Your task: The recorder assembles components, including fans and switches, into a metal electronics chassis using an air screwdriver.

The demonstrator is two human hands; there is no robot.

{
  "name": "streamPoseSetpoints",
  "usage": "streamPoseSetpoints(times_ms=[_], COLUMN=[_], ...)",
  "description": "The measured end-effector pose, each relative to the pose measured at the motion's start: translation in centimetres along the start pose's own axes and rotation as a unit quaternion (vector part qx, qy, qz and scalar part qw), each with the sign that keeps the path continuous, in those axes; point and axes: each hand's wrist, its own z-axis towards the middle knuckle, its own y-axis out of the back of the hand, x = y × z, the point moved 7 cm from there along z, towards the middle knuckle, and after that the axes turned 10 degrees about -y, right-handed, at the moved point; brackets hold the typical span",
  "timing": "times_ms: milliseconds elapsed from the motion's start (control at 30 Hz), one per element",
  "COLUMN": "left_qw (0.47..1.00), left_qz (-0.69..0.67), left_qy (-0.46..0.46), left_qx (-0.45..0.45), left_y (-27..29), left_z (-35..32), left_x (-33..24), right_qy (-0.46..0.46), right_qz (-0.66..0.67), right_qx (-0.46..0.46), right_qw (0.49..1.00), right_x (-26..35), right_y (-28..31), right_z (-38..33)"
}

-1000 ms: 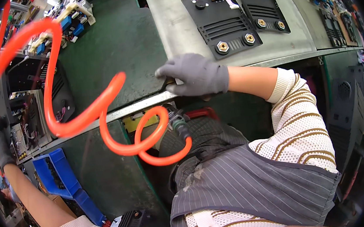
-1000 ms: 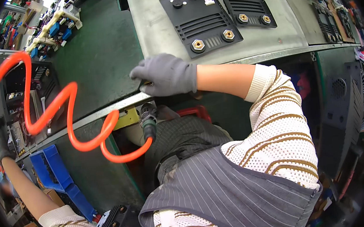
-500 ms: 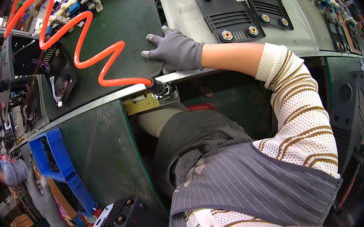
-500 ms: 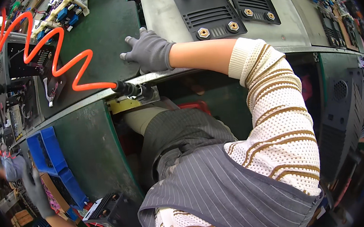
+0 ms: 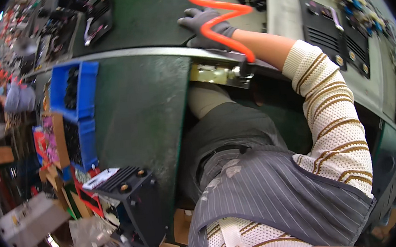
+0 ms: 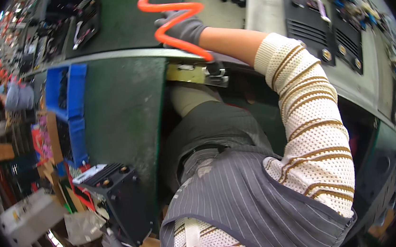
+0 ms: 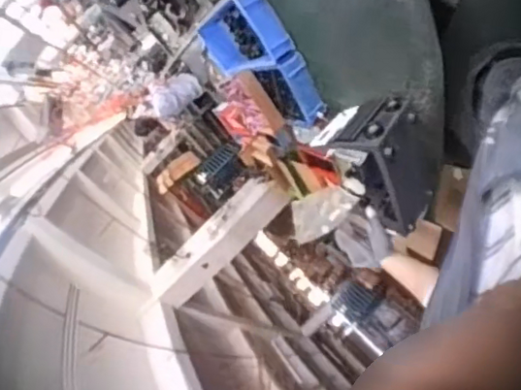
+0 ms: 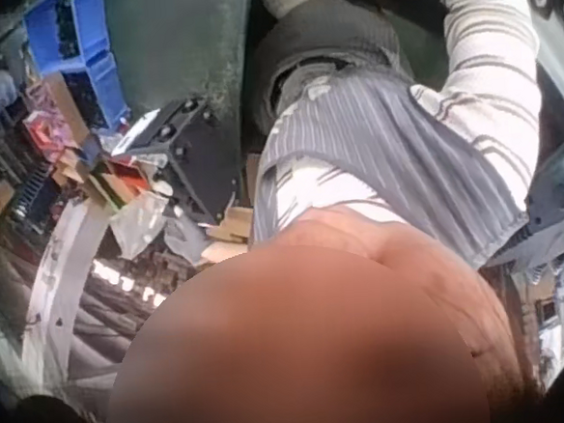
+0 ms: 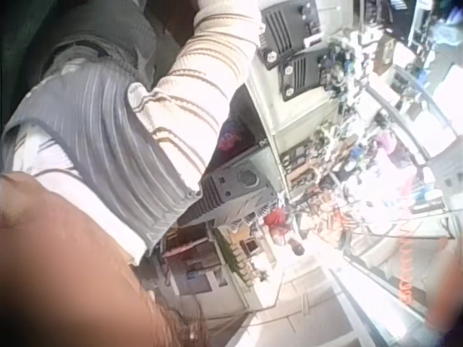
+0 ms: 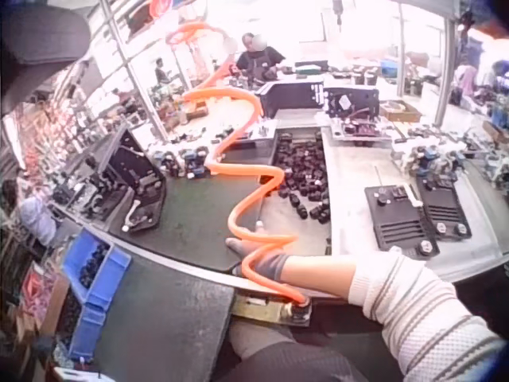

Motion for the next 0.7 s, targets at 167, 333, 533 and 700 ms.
streamPoseSetpoints(times_ms=[167,333,533,700], left_qw=[0.970,0.864,0.947,0.866], left_qz=[-0.229,-0.482,-0.157,-0.345], left_qy=[0.059,0.058,-0.215,-0.194], left_qx=[0.060,0.133,0.180,0.304], left_y=[-0.2,-1.8,-10.5,-17.7], left_z=[-3.6,-7.5,-1.4,-1.5], left_x=[4.9,0.5,0.9,-3.5], right_qy=[0.035,0.085,0.068,-0.043], right_qz=[0.021,0.067,0.100,0.179], right_qx=[-0.033,0.056,0.056,-0.144], right_qw=[0.999,0.993,0.991,0.972], right_x=[2.1,1.9,-3.7,-17.7], right_y=[-0.9,-0.7,5.4,14.2], right_z=[3.1,2.5,-1.8,-8.9])
